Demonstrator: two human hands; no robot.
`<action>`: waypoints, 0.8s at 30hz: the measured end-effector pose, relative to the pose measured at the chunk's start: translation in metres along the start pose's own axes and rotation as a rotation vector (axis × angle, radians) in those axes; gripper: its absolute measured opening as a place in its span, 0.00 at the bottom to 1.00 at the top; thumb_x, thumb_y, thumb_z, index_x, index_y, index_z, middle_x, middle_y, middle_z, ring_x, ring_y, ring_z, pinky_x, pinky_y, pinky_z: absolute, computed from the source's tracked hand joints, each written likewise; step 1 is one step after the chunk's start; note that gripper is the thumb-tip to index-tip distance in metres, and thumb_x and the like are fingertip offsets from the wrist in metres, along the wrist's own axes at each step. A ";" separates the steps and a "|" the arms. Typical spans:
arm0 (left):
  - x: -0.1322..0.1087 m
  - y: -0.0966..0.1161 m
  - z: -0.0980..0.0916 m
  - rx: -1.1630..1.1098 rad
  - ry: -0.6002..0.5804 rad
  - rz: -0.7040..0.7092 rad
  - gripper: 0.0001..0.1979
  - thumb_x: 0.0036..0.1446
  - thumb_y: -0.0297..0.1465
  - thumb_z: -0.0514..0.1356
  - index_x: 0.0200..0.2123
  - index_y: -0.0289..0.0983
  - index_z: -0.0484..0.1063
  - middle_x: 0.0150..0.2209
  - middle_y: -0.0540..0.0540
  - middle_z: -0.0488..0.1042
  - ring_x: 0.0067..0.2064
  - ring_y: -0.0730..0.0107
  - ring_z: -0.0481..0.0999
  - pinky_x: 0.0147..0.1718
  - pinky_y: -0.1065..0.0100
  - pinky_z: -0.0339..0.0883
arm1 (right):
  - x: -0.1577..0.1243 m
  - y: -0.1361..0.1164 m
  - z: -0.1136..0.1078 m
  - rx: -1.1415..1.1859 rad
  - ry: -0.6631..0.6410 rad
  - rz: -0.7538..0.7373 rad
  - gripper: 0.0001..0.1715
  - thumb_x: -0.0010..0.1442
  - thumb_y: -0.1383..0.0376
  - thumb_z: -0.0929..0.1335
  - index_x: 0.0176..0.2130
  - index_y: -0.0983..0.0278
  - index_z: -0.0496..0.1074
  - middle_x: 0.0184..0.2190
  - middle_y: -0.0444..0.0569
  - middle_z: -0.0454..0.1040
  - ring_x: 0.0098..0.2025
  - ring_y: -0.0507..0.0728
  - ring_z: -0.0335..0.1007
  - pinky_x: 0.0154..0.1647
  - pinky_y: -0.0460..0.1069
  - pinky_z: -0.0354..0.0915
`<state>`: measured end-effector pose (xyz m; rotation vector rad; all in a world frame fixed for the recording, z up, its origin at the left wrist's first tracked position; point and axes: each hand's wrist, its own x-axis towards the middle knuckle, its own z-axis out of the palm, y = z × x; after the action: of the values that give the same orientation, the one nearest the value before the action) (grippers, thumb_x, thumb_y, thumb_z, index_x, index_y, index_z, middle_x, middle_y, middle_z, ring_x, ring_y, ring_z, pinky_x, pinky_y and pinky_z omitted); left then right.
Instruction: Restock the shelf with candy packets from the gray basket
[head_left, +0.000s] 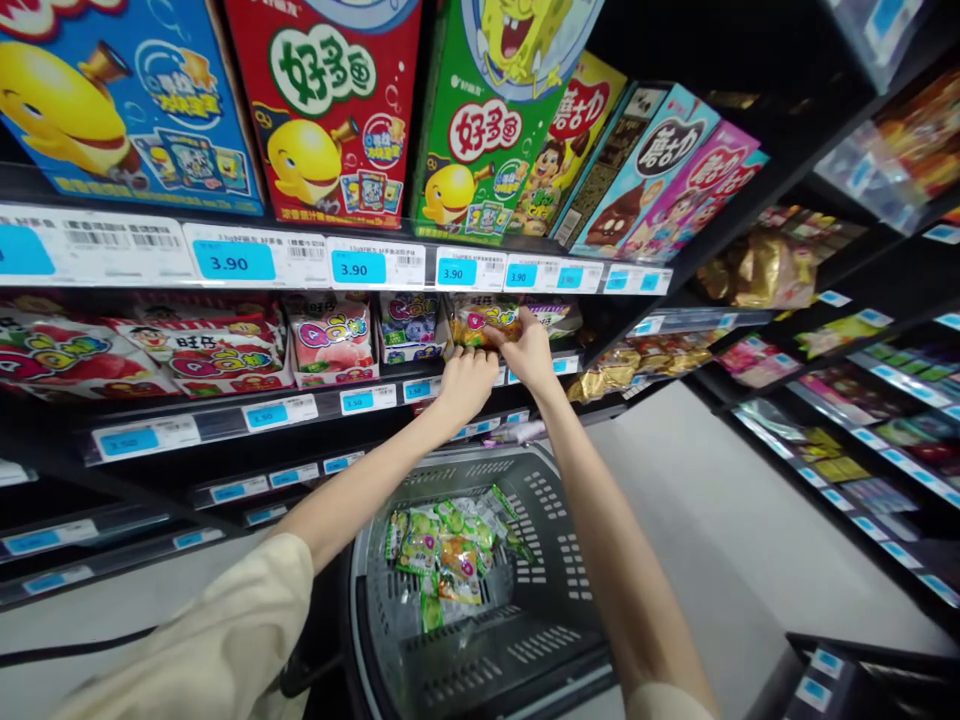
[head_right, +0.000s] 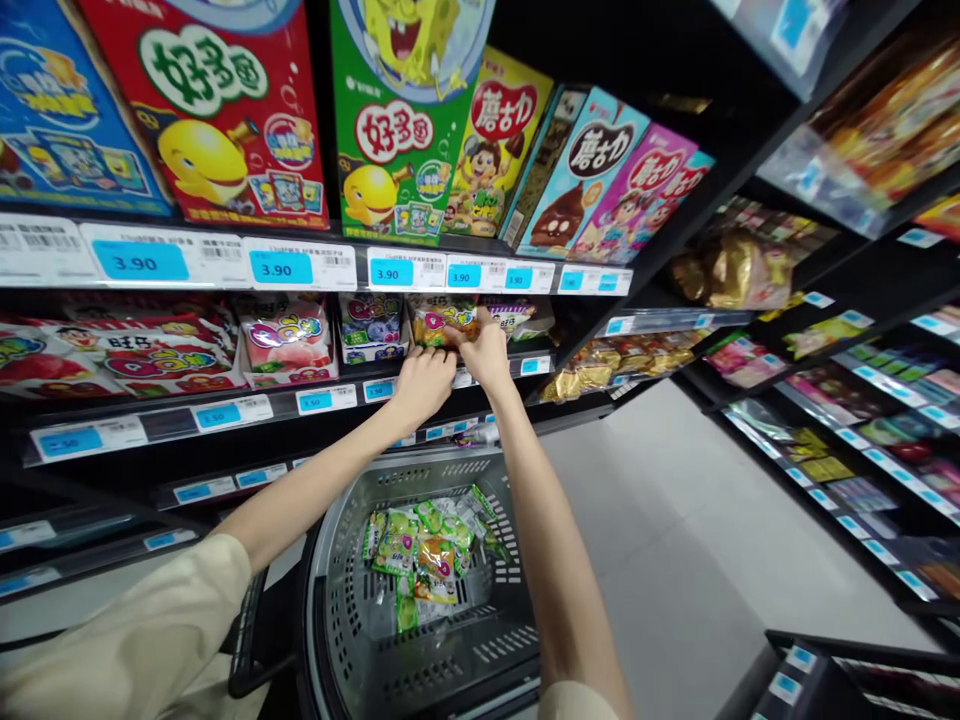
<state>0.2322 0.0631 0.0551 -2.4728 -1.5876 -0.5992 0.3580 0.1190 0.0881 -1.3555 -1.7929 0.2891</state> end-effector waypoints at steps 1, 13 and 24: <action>-0.001 -0.001 0.001 0.004 0.012 0.017 0.16 0.65 0.20 0.50 0.50 0.26 0.75 0.46 0.32 0.79 0.52 0.53 0.77 0.54 0.58 0.63 | -0.001 0.000 -0.001 0.011 -0.036 -0.015 0.27 0.52 0.47 0.75 0.40 0.64 0.71 0.34 0.52 0.79 0.39 0.62 0.76 0.42 0.53 0.72; -0.007 -0.008 -0.008 -0.049 0.037 0.077 0.16 0.60 0.20 0.53 0.46 0.26 0.77 0.47 0.29 0.79 0.62 0.47 0.69 0.63 0.46 0.56 | 0.011 -0.026 -0.008 -0.230 -0.264 0.009 0.21 0.50 0.60 0.79 0.38 0.71 0.74 0.37 0.50 0.78 0.45 0.60 0.73 0.45 0.47 0.67; -0.004 -0.014 -0.012 -0.489 -0.021 0.003 0.23 0.58 0.36 0.56 0.56 0.36 0.71 0.56 0.43 0.76 0.69 0.46 0.51 0.67 0.38 0.37 | 0.020 -0.042 -0.006 -0.452 -0.282 0.088 0.30 0.59 0.58 0.77 0.51 0.70 0.63 0.53 0.52 0.73 0.58 0.60 0.67 0.59 0.52 0.64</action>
<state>0.2154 0.0620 0.0628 -2.8176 -1.5970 -1.0770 0.3328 0.1188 0.1281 -1.7822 -2.1219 0.1275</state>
